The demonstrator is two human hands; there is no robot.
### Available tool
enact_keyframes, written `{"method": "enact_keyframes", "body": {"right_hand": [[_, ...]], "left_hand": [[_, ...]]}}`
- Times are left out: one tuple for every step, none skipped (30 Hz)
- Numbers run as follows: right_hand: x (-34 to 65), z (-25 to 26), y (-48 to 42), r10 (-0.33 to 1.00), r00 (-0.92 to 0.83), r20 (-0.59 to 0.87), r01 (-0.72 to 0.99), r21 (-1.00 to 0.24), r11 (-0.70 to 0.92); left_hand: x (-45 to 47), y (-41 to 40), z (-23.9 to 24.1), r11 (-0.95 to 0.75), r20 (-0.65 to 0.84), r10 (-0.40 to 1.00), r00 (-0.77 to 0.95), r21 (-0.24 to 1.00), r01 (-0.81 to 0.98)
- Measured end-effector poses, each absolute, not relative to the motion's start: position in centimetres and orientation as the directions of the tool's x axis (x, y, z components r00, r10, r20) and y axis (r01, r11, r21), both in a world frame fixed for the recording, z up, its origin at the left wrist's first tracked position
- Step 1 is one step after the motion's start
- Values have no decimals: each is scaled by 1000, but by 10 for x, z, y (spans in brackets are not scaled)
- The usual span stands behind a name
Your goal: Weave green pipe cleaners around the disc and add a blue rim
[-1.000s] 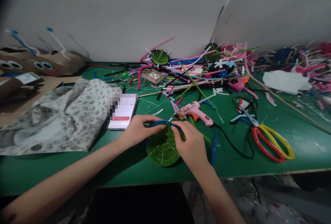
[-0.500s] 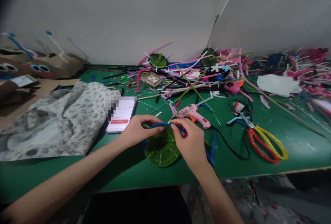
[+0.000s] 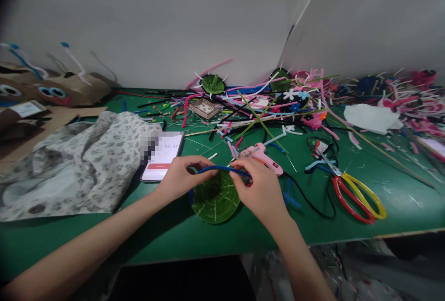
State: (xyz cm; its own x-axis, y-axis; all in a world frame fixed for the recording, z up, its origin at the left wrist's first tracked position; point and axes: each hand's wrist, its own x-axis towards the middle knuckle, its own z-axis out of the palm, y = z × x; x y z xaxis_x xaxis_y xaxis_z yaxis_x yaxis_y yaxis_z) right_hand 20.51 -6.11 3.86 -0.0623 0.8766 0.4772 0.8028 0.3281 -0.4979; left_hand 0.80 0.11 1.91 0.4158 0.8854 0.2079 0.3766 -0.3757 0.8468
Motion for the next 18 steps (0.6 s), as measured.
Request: {"method": "enact_keyframes", "body": {"right_hand": [[210,40,-61,892,-75,447,814,-489,313],[215,42,-61,904,-77,421,824,-484,296],[219,43,-61,910,-73,409,832,-478,282],[223,44,-62,909,-70,411,838,-470,278],[226,44,-62,902,-76,424,843,-455,285],[228,45,-63,893,-92,440,850,-433,301],[230,45,-64,884,-113,453,857,-405,318],[232,45,-64,878,-139,458,866,-373,332],[233,45,-64,875,-160,457,878,-339,338],[236,45,-63,873,-175,455,893,-301,335],[239,45,-61,872,-179,457,911,-257,322],[244,45,-59,869,-172,463,932,-210,296],[250,44,-57,865,-152,479,952,-164,258],[257,42,-54,857,-120,502,970,-125,209],[265,39,-51,845,-75,529,984,-97,148],[273,36,-48,825,-17,565,993,-89,81],[280,32,-46,797,44,602,995,-98,19],[286,28,-45,767,104,633,992,-123,-33]], "left_hand": [[6,2,18,-356,192,895,402,852,385],[4,3,17,-334,171,902,396,859,389],[3,5,16,-311,149,908,391,866,392],[1,6,15,-291,129,912,389,872,394],[0,7,13,-279,112,913,393,875,397],[0,8,12,-275,104,910,401,875,397],[-1,8,11,-279,102,906,412,874,397],[-1,9,10,-288,104,899,425,872,396],[0,9,9,-299,108,891,440,870,391],[0,9,9,-307,112,884,453,871,384],[0,9,9,-307,112,882,459,873,379],[0,9,8,-299,105,883,458,877,375],[-1,10,8,-285,94,886,455,883,374],[-1,10,8,-268,80,890,449,888,373],[-1,10,8,-251,66,894,443,893,374],[-2,11,8,-238,53,897,440,896,375],[-2,11,7,-229,46,899,436,897,377],[-2,11,7,-224,43,901,432,898,378]]}}
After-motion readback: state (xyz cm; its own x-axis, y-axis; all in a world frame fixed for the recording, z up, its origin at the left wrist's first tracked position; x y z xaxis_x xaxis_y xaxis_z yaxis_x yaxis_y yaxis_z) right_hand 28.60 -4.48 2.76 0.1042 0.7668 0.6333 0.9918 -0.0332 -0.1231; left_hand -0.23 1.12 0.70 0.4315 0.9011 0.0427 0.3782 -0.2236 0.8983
